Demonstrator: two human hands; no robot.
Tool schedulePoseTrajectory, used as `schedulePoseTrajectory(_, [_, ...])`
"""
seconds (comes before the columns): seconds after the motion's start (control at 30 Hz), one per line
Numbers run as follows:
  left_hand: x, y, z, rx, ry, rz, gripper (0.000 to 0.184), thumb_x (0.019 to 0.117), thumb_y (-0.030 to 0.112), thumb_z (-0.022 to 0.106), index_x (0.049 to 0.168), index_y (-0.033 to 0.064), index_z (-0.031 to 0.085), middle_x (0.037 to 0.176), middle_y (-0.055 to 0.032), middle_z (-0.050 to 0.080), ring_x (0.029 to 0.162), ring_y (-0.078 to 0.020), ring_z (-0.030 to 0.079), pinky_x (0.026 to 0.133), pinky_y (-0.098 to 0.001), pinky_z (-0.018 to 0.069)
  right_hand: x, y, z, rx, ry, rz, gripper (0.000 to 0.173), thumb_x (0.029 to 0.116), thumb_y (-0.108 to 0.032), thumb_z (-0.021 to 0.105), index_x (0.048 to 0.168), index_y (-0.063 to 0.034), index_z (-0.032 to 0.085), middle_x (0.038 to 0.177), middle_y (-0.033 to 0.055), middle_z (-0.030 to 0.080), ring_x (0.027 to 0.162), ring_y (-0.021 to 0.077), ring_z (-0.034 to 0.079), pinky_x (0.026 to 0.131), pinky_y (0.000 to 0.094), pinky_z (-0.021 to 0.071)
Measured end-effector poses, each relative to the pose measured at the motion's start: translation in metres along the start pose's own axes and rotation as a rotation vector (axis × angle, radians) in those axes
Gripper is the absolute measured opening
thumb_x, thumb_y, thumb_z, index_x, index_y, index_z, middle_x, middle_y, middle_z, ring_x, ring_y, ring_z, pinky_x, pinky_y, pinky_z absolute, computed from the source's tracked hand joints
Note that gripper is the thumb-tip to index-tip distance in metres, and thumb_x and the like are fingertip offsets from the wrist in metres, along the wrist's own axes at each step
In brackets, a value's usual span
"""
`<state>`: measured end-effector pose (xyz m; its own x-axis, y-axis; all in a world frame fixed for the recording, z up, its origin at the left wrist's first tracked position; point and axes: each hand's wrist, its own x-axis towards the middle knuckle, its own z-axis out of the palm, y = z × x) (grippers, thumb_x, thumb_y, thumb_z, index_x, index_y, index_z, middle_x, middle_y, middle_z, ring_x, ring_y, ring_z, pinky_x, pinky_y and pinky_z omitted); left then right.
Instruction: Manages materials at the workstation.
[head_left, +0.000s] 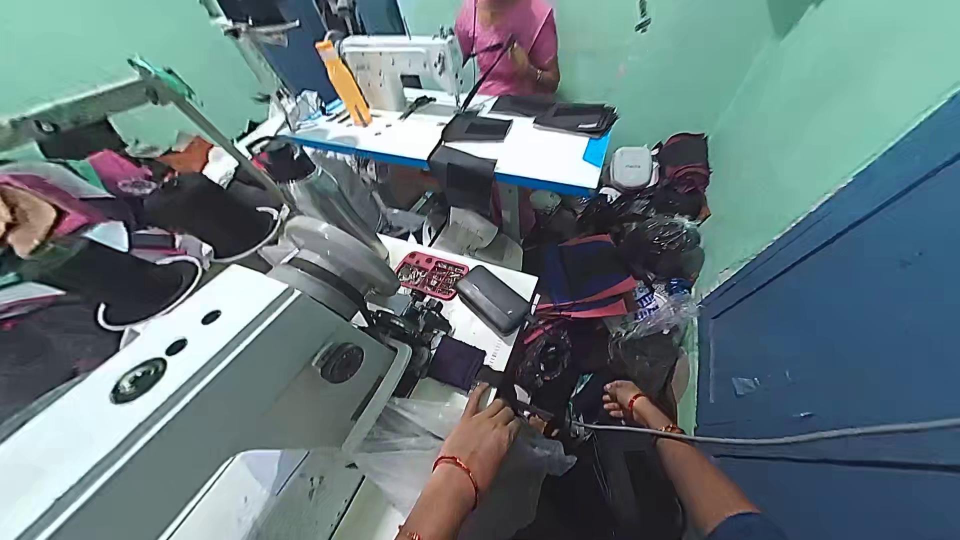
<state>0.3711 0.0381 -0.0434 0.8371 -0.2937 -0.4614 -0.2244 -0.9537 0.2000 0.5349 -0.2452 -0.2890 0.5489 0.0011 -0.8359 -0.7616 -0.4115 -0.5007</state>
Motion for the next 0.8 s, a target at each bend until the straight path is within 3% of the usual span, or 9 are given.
schedulePoseTrajectory(0.1, [0.002,0.001,0.002,0.047,-0.037,-0.018,0.04,0.092,0.004,0.066,0.132,0.004,0.067,0.135,-0.0133,0.066,0.138,-0.032,0.052,0.124,-0.0613,0.0112,-0.011,0.022,0.011,-0.271,-0.057,-0.095,0.033,0.11,-0.02,0.047,0.135,0.0007,0.054,0.11,0.0181,0.065,0.083,0.0218,0.066,0.075,0.0373,0.0554])
schedulePoseTrajectory(0.2, [0.003,-0.001,0.006,0.083,-0.048,-0.024,0.039,0.0948,0.012,0.065,0.133,0.0061,0.067,0.137,-0.0115,0.066,0.14,-0.0304,0.05,0.125,-0.0603,0.0093,-0.019,0.049,0.024,-0.594,-0.145,-0.136,0.037,0.1082,-0.021,0.049,0.137,0.0013,0.057,0.127,0.0251,0.064,0.108,0.0343,0.068,0.096,0.0495,0.0524])
schedulePoseTrajectory(0.33, [0.005,-0.002,0.006,0.093,-0.068,-0.032,0.039,0.0991,0.024,0.063,0.135,0.0069,0.066,0.14,-0.0099,0.063,0.143,-0.0292,0.048,0.125,-0.0595,0.0076,-0.035,0.095,0.03,-0.946,-0.253,-0.123,0.042,0.1082,-0.023,0.05,0.138,0.0055,0.057,0.142,0.0291,0.056,0.135,0.041,0.053,0.114,0.056,0.0379])
schedulePoseTrajectory(0.47, [0.002,0.002,0.0,0.109,-0.087,-0.046,0.04,0.1,0.025,0.061,0.136,0.0068,0.065,0.142,-0.0108,0.062,0.144,-0.0295,0.046,0.125,-0.0596,0.0066,-0.035,0.143,0.026,-1.096,-0.3,-0.051,0.042,0.1069,-0.023,0.052,0.136,0.0063,0.058,0.141,0.0296,0.056,0.136,0.0419,0.052,0.112,0.0581,0.0389])
schedulePoseTrajectory(0.57, [-0.007,0.021,-0.031,0.13,-0.228,-0.056,0.044,0.1061,0.023,0.05,0.145,0.001,0.055,0.153,-0.0171,0.052,0.15,-0.0356,0.037,0.124,-0.0616,0.0075,-0.024,0.172,0.014,-1.107,-0.304,-0.02,0.043,0.1059,-0.025,0.054,0.134,0.0081,0.059,0.14,0.0306,0.057,0.134,0.0432,0.053,0.112,0.0592,0.039])
schedulePoseTrajectory(0.7, [-0.005,0.016,-0.023,0.144,-0.173,-0.049,0.043,0.1058,0.025,0.05,0.141,0.0014,0.058,0.149,-0.0161,0.056,0.148,-0.0341,0.041,0.125,-0.0605,0.0097,-0.015,0.179,0.0,-1.1,-0.267,0.019,0.043,0.1057,-0.027,0.054,0.133,0.0051,0.061,0.139,0.0284,0.059,0.134,0.0416,0.054,0.111,0.0595,0.0403])
schedulePoseTrajectory(0.8, [-0.002,0.008,-0.008,0.114,-0.092,-0.046,0.042,0.1015,0.027,0.057,0.137,0.0042,0.063,0.143,-0.0136,0.062,0.144,-0.0324,0.046,0.125,-0.0599,0.0095,-0.003,0.175,-0.007,-1.099,-0.238,-0.005,0.043,0.1054,-0.027,0.054,0.133,0.0055,0.061,0.138,0.0287,0.059,0.134,0.0416,0.054,0.11,0.0595,0.0409])
